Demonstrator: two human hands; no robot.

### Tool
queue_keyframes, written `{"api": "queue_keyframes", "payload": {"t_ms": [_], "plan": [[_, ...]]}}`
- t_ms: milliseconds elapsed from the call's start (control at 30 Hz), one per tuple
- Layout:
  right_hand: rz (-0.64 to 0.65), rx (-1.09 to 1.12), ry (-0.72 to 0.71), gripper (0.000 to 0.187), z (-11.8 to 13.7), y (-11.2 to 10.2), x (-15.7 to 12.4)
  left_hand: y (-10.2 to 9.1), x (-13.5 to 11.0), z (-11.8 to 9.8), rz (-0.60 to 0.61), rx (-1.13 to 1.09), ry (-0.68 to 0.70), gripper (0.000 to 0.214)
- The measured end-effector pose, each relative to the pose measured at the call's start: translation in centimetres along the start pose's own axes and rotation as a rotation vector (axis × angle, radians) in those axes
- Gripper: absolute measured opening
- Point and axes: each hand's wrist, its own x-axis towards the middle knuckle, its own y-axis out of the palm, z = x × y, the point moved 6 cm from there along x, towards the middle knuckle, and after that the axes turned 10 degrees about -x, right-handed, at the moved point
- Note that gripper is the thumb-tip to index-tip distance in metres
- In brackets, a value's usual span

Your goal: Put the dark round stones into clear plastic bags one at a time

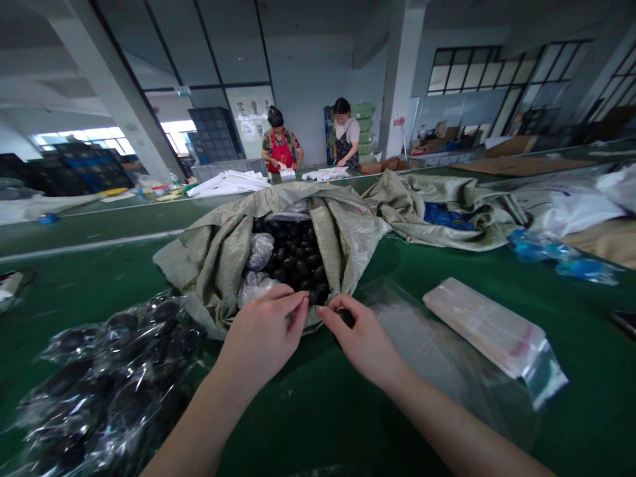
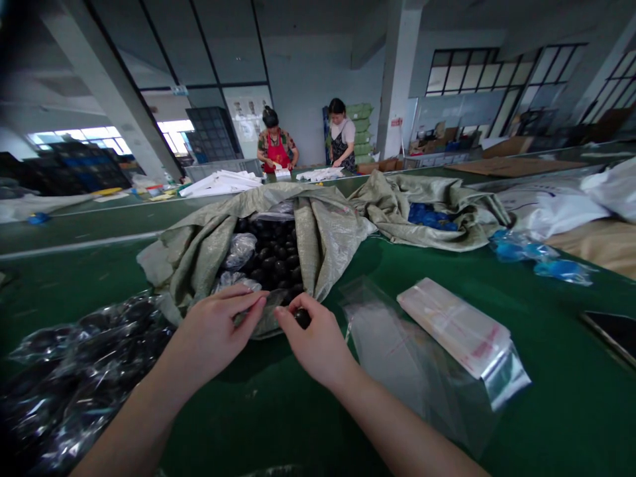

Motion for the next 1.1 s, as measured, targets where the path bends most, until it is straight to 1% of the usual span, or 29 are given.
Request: {"api": "queue_keyframes", "payload": {"t_ms": [67,133,367,567,700,767,933,1100], "plan": [[-0.049,-0.045,0.021,0.028,0.2,0.3,0.6,0.0,0.0,0.0,0.007,-0.007,0.002,0.029],[-0.087,-0.086,0.021,0.029,0.4,0.4,0.9,-0.1,0.0,0.0,0.002,-0.008,0.007,0.029],[-0.161,-0.161,-0.004,0.021,0.9,0.2,1.2,-0.5,-0.1,0.2,-0.023,-0.016,0.041,0.029],[-0.175,-0.102,-0.009,0.024,0.9,0.2,0.9,-0.5,-0.1,0.2,-0.009,-0.065,0.019,0.028],[-0.091,-0.012,0.005,0.026,0.7,0.8,1.1,-0.5,0.0,-0.1,0.029,-0.121,0.021,0.027],[-0.068,-0.003,0.022,0.026,0.6,1.0,1.3,-0.5,0.0,-0.2,0.046,-0.137,0.024,0.026],[-0.135,-0.108,0.063,0.022,0.3,0.6,1.2,-0.5,0.0,-0.1,0.05,-0.131,0.013,0.026],[-0.185,-0.184,0.043,0.012,0.8,0.0,0.9,-0.6,-0.1,0.2,0.019,-0.106,-0.013,0.027]]}}
